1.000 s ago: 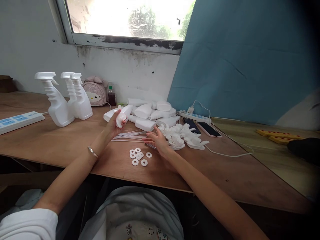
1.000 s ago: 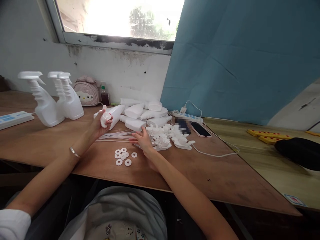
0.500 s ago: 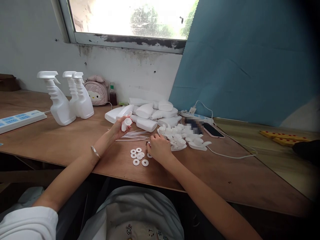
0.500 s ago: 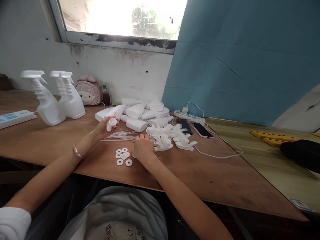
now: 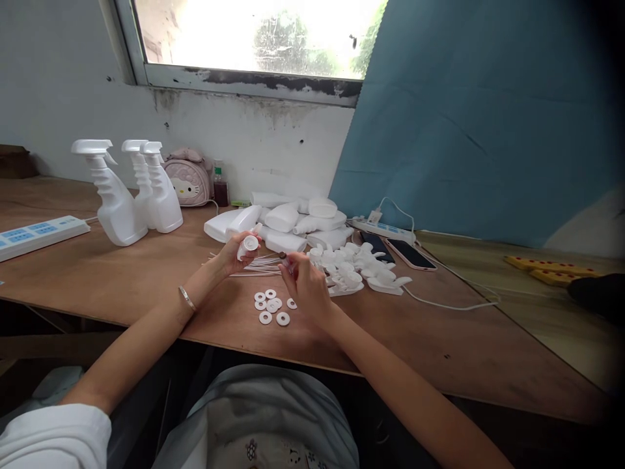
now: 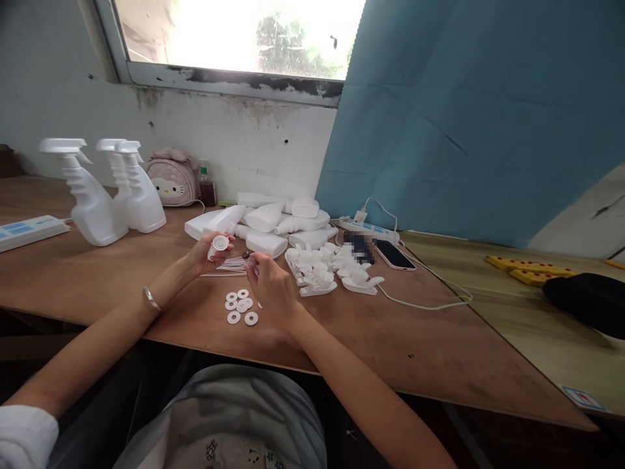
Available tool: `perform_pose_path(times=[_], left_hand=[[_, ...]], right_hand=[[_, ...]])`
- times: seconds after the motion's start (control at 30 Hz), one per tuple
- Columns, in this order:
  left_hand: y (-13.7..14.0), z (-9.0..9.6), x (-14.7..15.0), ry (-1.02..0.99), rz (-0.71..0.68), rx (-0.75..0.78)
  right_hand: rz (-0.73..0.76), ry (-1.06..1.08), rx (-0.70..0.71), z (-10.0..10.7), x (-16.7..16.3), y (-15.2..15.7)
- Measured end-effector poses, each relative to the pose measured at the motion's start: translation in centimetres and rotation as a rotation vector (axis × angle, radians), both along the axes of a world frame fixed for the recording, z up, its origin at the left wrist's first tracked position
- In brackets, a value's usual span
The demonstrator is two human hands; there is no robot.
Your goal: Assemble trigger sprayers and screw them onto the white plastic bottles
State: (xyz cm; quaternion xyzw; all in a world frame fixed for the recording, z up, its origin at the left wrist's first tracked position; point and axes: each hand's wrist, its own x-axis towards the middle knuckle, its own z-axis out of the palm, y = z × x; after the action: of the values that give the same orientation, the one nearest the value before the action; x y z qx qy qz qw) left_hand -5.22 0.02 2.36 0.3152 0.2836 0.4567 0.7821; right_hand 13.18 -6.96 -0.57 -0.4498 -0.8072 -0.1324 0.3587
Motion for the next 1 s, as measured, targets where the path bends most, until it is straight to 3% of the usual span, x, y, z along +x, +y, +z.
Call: perform_pose_path(times=[0.13, 0.23, 0.5, 1.0], left_hand=[[-0.1, 0.2, 0.9, 0.022, -0.094, -0.057], [0.1, 0.2, 1.9, 0.056, -0.146, -0.084], [0.5, -1.1, 3.4, 0.080, -0.188, -0.023], [0.3, -1.9, 2.7, 0.096, -0.187, 0.028]], right_hand=[[0.550, 0.264, 0.319, -0.2, 0.3, -0.6], [0.701, 0.267, 0.417, -0.1, 0.6, -0.7], [0.517, 0.253, 0.403, -0.2, 1.3, 0.2], [0.601, 0.279, 0.346, 0.0, 0.8, -0.1]])
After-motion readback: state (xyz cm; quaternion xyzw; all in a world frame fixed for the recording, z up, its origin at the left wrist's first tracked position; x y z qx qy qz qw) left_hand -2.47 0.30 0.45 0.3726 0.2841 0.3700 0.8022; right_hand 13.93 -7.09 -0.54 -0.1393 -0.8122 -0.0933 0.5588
